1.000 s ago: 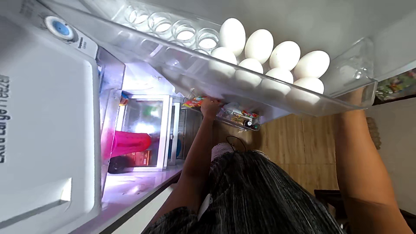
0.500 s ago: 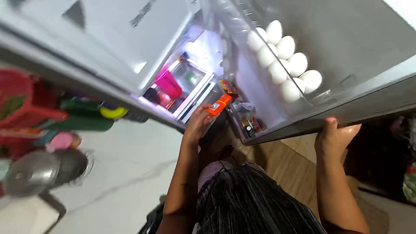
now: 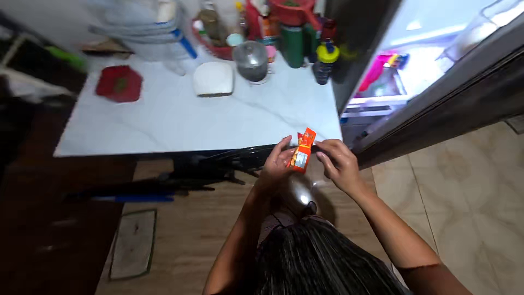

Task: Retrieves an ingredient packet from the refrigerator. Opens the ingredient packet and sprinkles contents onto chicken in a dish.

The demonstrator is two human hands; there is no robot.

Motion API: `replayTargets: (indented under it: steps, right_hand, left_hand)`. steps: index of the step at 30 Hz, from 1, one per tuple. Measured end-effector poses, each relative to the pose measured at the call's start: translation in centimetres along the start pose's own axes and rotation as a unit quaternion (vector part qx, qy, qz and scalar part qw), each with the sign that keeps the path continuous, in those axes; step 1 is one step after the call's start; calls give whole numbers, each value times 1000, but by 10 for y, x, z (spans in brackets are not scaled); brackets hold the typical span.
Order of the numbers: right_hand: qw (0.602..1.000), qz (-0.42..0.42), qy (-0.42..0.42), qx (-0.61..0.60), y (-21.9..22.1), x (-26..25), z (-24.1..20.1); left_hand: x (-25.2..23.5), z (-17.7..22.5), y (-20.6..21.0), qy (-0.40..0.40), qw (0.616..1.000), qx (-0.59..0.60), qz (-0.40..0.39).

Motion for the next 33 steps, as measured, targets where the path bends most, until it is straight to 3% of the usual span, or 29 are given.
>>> replayTargets:
  steps: [7,9,12,15,18,23,27,31,33]
  right_hand:
    - [979,-167,-113,-27,193,-47,-125]
    - [963,-223,-142,-50,258,-50,-171]
    - [929,-323,-157,-88,360,-44,-246]
    - [899,-384,-161,-139,454,-40,-315]
    - [862,-440,-194,-161,528,-33,-371]
    - [796,-481,-330,-163,639,-27,-452]
    - [778,-497,-327,-202,722,-37,-514]
    - [787,-477,-306,-242,819,-56,-573]
    - [778,-511,-279,-235,863,-75,-607]
  left_hand:
    - [130,-4,-161,48,985,125,111]
    - [178,5,-210,23,967,106,232]
    - [252,9,-282,-24,906,-14,422]
    - [323,11,-356,-46,849,-108,515]
    - [383,22,-406,-74,807,-149,567]
    - [452,49,-475,-100,757,-132,632]
    - [493,69,-549,-154,723,-138,659]
    - [519,89,-641,-209,686,-222,660]
    - [527,97,-688,-225,665,-260,663]
Point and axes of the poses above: each hand's wrist, its own x-axis away from the middle knuckle, its own y-axis out of the palm, z = x × y, the point moved 2 cm from there along -x, towards the middle knuckle, and after that the axes turned 3 degrees about y, right-handed, at the moved point
